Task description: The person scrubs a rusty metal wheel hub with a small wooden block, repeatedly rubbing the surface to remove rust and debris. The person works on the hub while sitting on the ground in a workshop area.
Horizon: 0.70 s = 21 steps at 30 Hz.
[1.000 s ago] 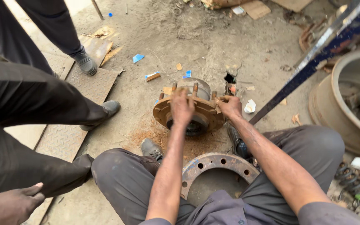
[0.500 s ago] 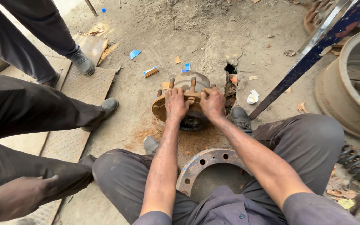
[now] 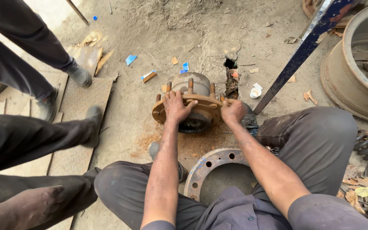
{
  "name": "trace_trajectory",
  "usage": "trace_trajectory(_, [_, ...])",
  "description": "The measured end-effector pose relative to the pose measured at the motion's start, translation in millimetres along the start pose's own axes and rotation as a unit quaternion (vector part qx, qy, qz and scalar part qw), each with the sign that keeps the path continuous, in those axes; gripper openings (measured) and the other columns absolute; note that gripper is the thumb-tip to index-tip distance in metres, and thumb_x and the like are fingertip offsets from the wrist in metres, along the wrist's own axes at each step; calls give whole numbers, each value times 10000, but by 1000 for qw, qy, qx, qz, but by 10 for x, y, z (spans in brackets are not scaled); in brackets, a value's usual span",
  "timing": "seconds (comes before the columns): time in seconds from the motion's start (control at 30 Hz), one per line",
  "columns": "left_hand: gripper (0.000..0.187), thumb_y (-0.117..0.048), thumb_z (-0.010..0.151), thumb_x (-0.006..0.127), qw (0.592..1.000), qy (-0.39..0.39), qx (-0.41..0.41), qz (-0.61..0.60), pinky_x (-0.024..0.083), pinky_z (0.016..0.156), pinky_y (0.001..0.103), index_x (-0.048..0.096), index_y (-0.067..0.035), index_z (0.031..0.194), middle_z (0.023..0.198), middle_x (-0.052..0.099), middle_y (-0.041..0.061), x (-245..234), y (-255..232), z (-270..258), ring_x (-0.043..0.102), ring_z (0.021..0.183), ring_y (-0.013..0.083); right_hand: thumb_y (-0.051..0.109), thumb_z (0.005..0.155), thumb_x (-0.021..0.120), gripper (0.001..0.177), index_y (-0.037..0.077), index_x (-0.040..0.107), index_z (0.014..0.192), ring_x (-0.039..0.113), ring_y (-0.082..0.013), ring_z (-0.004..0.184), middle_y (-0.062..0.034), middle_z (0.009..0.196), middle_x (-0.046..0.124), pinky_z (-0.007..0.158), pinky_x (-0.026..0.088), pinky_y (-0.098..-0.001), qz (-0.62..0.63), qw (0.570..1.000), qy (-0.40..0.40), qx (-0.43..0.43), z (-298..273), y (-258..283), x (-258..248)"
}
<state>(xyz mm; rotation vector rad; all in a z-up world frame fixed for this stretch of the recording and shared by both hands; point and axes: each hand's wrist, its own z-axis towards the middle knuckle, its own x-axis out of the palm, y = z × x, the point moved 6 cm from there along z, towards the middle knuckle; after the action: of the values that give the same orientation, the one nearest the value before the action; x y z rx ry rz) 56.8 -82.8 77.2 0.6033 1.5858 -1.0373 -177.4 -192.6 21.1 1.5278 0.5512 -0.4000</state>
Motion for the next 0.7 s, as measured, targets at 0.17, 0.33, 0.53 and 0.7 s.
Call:
trace_trajectory(0.17, [757, -691, 845, 723, 999, -45, 9, 5, 396, 1083, 570, 550, -37, 1185, 1219, 541, 198, -107, -90, -104, 473, 1225, 364, 204, 969, 755, 151, 124, 827, 1075, 628, -185, 690, -98, 804, 742, 636, 492, -351, -44, 966, -37, -251, -258, 712, 208])
trace_trajectory(0.33, [739, -674, 944, 623, 994, -24, -3, 103, 321, 1195, 575, 495, -3, 1227, 1294, 532, 266, -104, -215, -171, 451, 1334, 417, 183, 949, 761, 145, 105, 839, 1044, 579, -176, 651, -95, 754, 687, 568, 461, -345, -46, 962, -79, -258, -284, 698, 58])
trace_trajectory(0.53, [833, -688, 968, 495, 978, -109, 39, 173, 171, 1261, 563, 425, 46, 1358, 1528, 378, 350, 90, -201, -139, 265, 1489, 476, 224, 1098, 685, 262, 44, 833, 978, 582, -187, 689, -109, 821, 736, 647, 400, -326, -119, 991, 55, -24, 35, 120, 143])
trace_trajectory(0.7, [896, -691, 972, 448, 984, -57, 30, 166, 111, 1260, 551, 334, 43, 1472, 1597, 272, 332, 164, -159, -86, 189, 1523, 463, 192, 1001, 726, 179, 79, 802, 1117, 584, -145, 724, -59, 900, 694, 601, 439, -274, -26, 980, -7, -198, -93, 313, 178])
